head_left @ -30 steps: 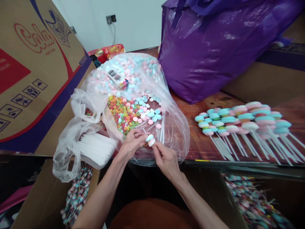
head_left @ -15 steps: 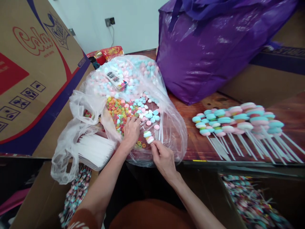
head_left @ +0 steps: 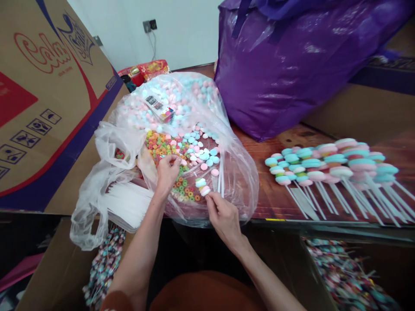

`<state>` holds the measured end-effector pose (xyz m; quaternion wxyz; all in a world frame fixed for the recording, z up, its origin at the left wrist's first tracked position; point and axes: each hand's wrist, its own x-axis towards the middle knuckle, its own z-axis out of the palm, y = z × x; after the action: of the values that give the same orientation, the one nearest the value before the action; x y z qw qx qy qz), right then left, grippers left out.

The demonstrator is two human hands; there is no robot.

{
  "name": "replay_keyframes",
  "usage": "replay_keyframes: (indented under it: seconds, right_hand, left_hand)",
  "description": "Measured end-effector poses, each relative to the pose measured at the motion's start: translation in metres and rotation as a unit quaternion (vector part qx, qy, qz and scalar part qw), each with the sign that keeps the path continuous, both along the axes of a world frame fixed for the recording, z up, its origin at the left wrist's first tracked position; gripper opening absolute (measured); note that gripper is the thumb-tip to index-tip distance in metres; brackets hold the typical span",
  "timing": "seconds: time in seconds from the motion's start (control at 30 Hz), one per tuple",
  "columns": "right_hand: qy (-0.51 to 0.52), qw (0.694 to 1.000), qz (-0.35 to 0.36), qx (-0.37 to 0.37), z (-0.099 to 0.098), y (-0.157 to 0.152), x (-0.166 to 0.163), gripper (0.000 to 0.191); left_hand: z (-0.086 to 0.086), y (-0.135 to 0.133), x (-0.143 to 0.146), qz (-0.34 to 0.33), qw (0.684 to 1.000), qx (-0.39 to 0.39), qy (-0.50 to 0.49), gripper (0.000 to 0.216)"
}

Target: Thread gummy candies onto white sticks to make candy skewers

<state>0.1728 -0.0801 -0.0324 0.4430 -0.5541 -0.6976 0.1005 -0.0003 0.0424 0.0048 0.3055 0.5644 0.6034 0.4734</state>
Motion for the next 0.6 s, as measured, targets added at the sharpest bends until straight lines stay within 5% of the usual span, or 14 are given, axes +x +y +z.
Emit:
replay_keyframes:
  seconds: [0.27,0.6]
  right_hand:
    - [0.000,1.000,0.002,0.006,-0.001,0.000,0.000,0.020]
    - [-0.005,1.000,0.004,0.011,0.001,0.000,0.000,0.020]
  left_hand:
    - [0.016,-0.006,0.028,0.006,0.947,-0.016,0.322,0.011]
    - [0.007,-0.018,0.019,-0.029,0.929,-0.031,0.367,0.027]
